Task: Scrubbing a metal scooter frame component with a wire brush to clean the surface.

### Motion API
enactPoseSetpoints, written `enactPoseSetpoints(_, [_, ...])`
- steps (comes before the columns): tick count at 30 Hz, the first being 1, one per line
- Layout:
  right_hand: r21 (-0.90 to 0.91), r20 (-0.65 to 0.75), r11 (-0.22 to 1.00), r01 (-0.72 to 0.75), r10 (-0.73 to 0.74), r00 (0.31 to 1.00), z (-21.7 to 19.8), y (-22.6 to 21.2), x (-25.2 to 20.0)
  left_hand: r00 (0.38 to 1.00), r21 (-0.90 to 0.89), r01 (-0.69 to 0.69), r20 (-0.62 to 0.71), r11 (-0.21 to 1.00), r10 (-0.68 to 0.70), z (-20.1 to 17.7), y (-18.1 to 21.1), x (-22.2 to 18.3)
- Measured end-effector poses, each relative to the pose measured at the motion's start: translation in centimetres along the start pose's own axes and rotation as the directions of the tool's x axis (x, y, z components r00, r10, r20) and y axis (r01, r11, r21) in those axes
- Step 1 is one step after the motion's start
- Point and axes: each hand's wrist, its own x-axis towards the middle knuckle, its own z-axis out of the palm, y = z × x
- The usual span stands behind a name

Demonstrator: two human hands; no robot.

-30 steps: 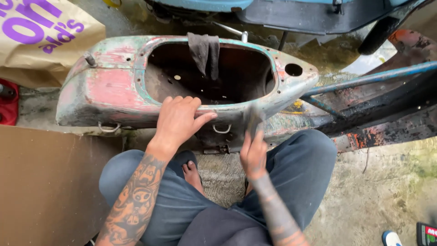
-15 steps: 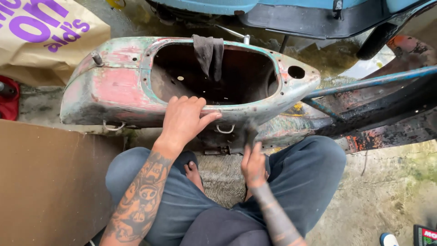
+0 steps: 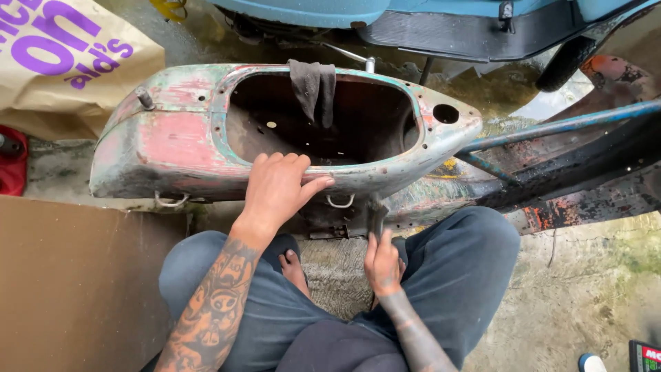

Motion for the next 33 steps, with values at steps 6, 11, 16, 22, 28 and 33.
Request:
enactPoseSetpoints(6, [0.26, -0.403, 0.883, 0.391, -0.269, 0.875, -14.2, -12.7, 4.9, 1.0, -0.008, -0.003, 0.015, 1.0, 0.003, -0.2, 0.0, 0.0])
enactPoseSetpoints(11, [0.042, -0.549, 0.834, 0.551, -0.441, 0.71, -7.8, -7.6, 4.9, 1.0, 0.011, -0.019, 0.003, 1.0, 0.019, -0.2, 0.0, -0.1])
enactPoseSetpoints(16, [-0.062, 0.047, 0.998, 0.02, -0.017, 0.999, -0.1, 0.7, 0.6, 1.0, 0.017, 0.007, 0.003, 1.0, -0.007, -0.1, 0.0, 0.0])
enactPoseSetpoints(22, [0.285, -0.491, 0.818, 0.499, -0.322, 0.809, -13.6, -11.8, 6.9, 1.0, 0.002, -0.009, 0.021, 1.0, 0.009, -0.4, 0.2, -0.1])
enactPoseSetpoints(28, [0.028, -0.491, 0.886, 0.463, -0.391, 0.778, -1.1, -1.1, 1.7, 0.999, -0.007, -0.002, 0.04, 1.0, 0.002, -0.4, 0.1, -0.4])
enactPoseSetpoints(33, [-0.113, -0.528, 0.886, 0.449, -0.436, 0.729, -3.3, -4.9, 4.0, 0.999, -0.009, -0.03, 0.019, 1.0, 0.03, -0.5, -0.3, 0.4])
